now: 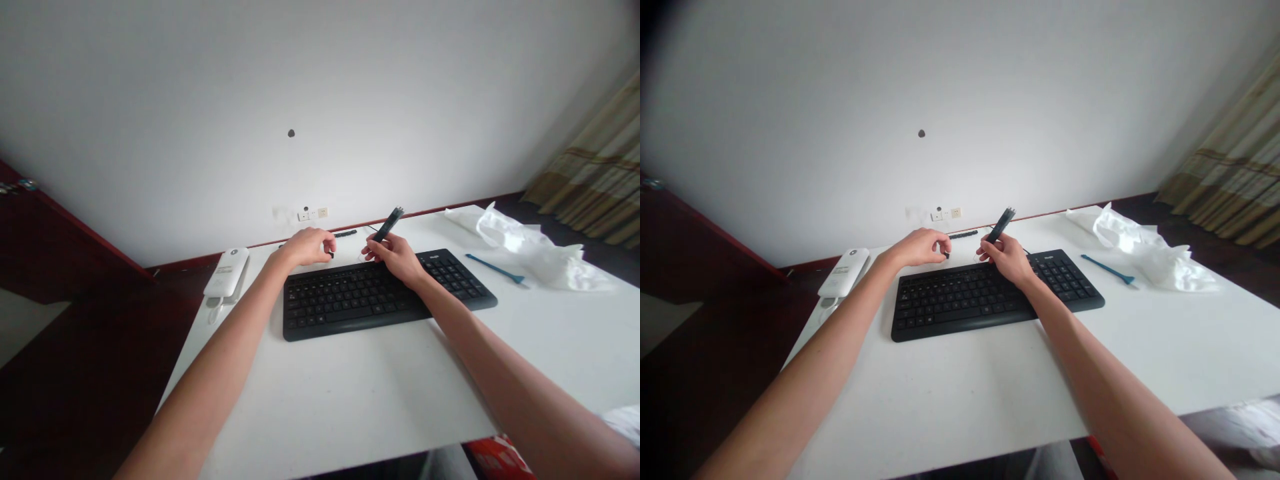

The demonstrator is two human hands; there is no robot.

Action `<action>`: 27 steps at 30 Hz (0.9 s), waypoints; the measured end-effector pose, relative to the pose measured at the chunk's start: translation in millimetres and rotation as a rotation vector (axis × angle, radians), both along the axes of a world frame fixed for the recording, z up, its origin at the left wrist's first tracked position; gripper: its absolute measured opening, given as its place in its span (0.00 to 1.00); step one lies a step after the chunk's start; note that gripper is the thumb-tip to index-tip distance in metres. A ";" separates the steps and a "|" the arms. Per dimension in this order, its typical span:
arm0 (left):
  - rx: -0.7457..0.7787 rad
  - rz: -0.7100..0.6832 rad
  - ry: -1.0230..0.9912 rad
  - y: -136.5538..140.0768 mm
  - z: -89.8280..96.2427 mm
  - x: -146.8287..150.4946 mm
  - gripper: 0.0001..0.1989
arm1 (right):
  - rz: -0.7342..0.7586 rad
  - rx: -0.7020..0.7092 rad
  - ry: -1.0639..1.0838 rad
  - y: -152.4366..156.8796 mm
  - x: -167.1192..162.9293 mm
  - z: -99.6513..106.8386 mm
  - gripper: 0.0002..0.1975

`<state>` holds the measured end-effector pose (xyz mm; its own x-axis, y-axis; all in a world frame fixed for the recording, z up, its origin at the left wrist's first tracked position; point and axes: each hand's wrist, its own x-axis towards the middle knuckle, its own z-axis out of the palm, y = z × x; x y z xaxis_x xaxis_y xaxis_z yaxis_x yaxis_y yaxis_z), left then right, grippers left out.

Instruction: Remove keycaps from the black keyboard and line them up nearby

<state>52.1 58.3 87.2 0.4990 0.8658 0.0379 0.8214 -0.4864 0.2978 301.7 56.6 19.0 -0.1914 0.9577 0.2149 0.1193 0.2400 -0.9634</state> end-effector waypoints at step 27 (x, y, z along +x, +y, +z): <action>0.404 0.181 0.070 31.2 -66.1 -20.4 0.04 | 0.000 0.001 -0.056 -0.2 2.3 0.4 0.15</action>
